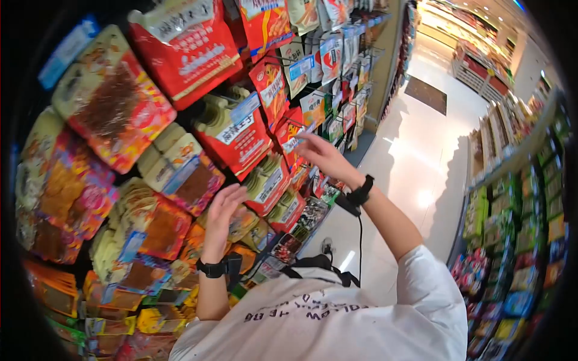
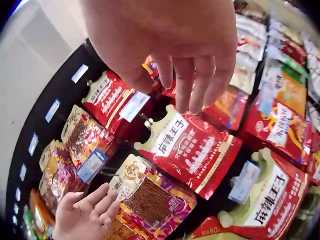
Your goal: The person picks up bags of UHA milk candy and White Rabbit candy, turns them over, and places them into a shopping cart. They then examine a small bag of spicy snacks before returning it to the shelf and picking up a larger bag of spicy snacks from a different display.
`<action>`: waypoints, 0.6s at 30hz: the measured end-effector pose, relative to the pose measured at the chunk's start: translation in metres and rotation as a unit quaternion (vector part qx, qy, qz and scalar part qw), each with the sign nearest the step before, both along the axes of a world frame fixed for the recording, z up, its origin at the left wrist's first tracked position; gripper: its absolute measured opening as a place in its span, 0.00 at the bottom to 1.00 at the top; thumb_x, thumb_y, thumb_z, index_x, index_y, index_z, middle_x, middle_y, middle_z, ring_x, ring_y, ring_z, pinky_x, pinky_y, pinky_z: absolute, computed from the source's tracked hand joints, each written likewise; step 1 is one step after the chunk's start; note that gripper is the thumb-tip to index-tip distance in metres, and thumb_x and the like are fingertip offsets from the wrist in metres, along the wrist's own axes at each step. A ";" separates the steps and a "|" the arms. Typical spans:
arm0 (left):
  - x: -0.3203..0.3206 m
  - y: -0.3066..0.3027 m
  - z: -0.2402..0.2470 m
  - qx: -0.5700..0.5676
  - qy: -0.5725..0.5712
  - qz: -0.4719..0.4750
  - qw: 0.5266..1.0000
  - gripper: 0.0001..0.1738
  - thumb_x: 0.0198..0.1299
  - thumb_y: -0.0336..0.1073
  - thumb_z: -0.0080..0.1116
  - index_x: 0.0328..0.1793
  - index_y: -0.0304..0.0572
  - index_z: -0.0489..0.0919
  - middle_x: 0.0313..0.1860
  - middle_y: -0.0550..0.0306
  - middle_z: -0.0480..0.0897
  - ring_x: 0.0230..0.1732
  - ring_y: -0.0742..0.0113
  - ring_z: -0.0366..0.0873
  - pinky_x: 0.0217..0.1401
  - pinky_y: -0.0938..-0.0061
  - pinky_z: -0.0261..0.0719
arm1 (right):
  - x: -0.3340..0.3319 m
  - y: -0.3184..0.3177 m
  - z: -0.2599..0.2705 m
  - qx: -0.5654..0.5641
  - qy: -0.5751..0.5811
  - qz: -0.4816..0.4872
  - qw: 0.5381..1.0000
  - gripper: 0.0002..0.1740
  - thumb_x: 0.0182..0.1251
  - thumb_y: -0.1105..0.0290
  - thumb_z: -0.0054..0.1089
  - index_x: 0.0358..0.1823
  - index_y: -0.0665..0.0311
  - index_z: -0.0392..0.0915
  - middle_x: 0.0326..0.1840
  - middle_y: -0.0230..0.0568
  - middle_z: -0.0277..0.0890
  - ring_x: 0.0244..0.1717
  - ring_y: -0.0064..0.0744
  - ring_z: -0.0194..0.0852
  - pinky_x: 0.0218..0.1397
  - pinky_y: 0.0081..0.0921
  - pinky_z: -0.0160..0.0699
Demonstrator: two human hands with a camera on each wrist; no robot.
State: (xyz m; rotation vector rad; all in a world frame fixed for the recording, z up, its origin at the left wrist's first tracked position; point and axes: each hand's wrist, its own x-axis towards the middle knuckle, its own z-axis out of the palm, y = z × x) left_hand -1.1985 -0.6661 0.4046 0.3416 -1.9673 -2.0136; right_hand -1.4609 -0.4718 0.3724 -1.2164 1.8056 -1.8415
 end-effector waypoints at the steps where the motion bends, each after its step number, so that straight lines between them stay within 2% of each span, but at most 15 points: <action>1: -0.027 0.002 -0.009 0.004 0.012 0.023 1.000 0.26 0.69 0.41 0.49 0.70 0.37 0.66 0.67 0.49 0.72 0.68 0.61 0.70 0.64 0.69 0.70 | -0.028 -0.009 -0.001 0.011 0.032 0.026 0.999 0.24 0.70 0.68 0.54 0.67 0.61 0.66 0.49 0.34 0.80 0.43 0.22 0.73 0.47 0.22 0.73; 2: -0.055 0.005 -0.014 0.005 0.022 0.045 0.999 0.27 0.69 0.42 0.49 0.70 0.37 0.65 0.67 0.49 0.72 0.68 0.60 0.70 0.65 0.69 0.70 | -0.057 -0.015 0.012 0.039 0.038 0.048 0.997 0.23 0.70 0.68 0.54 0.65 0.62 0.67 0.48 0.35 0.79 0.45 0.22 0.75 0.50 0.23 0.74; 4: -0.116 0.009 -0.014 0.023 0.033 0.069 0.997 0.27 0.69 0.41 0.49 0.70 0.36 0.65 0.68 0.49 0.71 0.69 0.59 0.69 0.66 0.69 0.68 | -0.121 -0.030 0.010 0.003 0.007 0.048 0.999 0.23 0.70 0.67 0.53 0.65 0.62 0.67 0.49 0.36 0.79 0.49 0.24 0.75 0.51 0.22 0.74; 5: -0.141 0.015 -0.012 0.023 0.040 0.080 0.996 0.28 0.69 0.41 0.49 0.71 0.36 0.63 0.70 0.48 0.70 0.70 0.59 0.67 0.67 0.69 0.67 | -0.146 -0.034 0.019 0.027 -0.007 0.035 0.999 0.23 0.69 0.67 0.53 0.64 0.63 0.68 0.51 0.37 0.78 0.51 0.25 0.76 0.53 0.22 0.74; 8: -0.202 0.020 -0.001 0.024 0.037 0.121 0.992 0.30 0.70 0.39 0.50 0.74 0.35 0.60 0.72 0.46 0.66 0.73 0.57 0.63 0.70 0.68 0.63 | -0.209 -0.057 0.019 0.007 -0.088 0.040 0.995 0.24 0.68 0.68 0.54 0.64 0.64 0.68 0.55 0.39 0.77 0.51 0.25 0.76 0.53 0.23 0.75; 10: -0.241 0.013 -0.003 -0.131 0.085 0.214 0.964 0.33 0.69 0.34 0.50 0.77 0.34 0.54 0.74 0.43 0.62 0.75 0.55 0.60 0.72 0.66 0.60 | -0.246 -0.082 0.006 0.024 -0.063 0.058 0.996 0.26 0.66 0.70 0.54 0.65 0.64 0.66 0.60 0.41 0.75 0.53 0.26 0.75 0.53 0.24 0.75; 11: -0.259 0.012 -0.003 -0.186 0.109 0.246 0.945 0.35 0.67 0.28 0.48 0.78 0.33 0.50 0.75 0.41 0.60 0.76 0.53 0.58 0.74 0.64 0.58 | -0.256 -0.092 0.011 0.008 -0.082 0.087 0.993 0.27 0.66 0.70 0.55 0.66 0.65 0.65 0.61 0.42 0.74 0.53 0.26 0.75 0.54 0.24 0.75; 13: -0.293 0.014 -0.002 -0.202 0.121 0.298 0.925 0.35 0.66 0.26 0.47 0.78 0.33 0.49 0.75 0.41 0.60 0.76 0.53 0.58 0.74 0.65 0.58 | -0.279 -0.116 0.010 -0.040 -0.105 0.175 0.978 0.32 0.64 0.71 0.57 0.70 0.66 0.59 0.66 0.49 0.68 0.53 0.29 0.76 0.55 0.24 0.74; 14: -0.306 0.018 -0.003 -0.214 0.131 0.335 0.908 0.36 0.66 0.25 0.46 0.78 0.33 0.49 0.75 0.41 0.60 0.76 0.53 0.58 0.74 0.65 0.58 | -0.287 -0.131 0.001 -0.034 -0.111 0.200 0.973 0.32 0.64 0.71 0.57 0.70 0.66 0.59 0.66 0.49 0.68 0.53 0.29 0.76 0.55 0.24 0.74; 15: -0.314 0.015 -0.007 -0.182 0.126 0.342 0.913 0.39 0.65 0.24 0.49 0.79 0.34 0.46 0.75 0.41 0.59 0.75 0.54 0.59 0.74 0.67 0.59 | -0.291 -0.146 -0.007 -0.070 -0.109 0.201 0.971 0.35 0.64 0.70 0.58 0.71 0.67 0.57 0.66 0.51 0.67 0.52 0.29 0.76 0.55 0.24 0.74; 16: -0.326 0.012 -0.014 -0.175 0.109 0.395 0.895 0.33 0.64 0.25 0.52 0.75 0.32 0.58 0.69 0.43 0.69 0.69 0.57 0.67 0.69 0.69 0.65 | -0.294 -0.155 -0.012 -0.105 -0.106 0.200 0.968 0.37 0.64 0.69 0.60 0.72 0.67 0.55 0.66 0.52 0.65 0.51 0.30 0.75 0.54 0.24 0.74; 17: -0.331 0.007 -0.022 -0.230 0.060 0.414 0.879 0.26 0.63 0.25 0.54 0.69 0.31 0.65 0.62 0.46 0.75 0.63 0.59 0.72 0.65 0.70 0.69 | -0.294 -0.149 -0.001 -0.054 -0.112 0.217 0.968 0.42 0.63 0.68 0.62 0.74 0.69 0.50 0.67 0.56 0.63 0.54 0.32 0.73 0.54 0.26 0.74; 18: -0.336 -0.001 -0.032 -0.281 0.017 0.429 0.858 0.21 0.63 0.25 0.55 0.62 0.30 0.73 0.56 0.49 0.80 0.58 0.61 0.77 0.61 0.70 0.73 | -0.298 -0.157 -0.011 -0.044 -0.145 0.228 0.962 0.44 0.60 0.64 0.66 0.73 0.71 0.52 0.67 0.57 0.64 0.58 0.35 0.72 0.56 0.30 0.74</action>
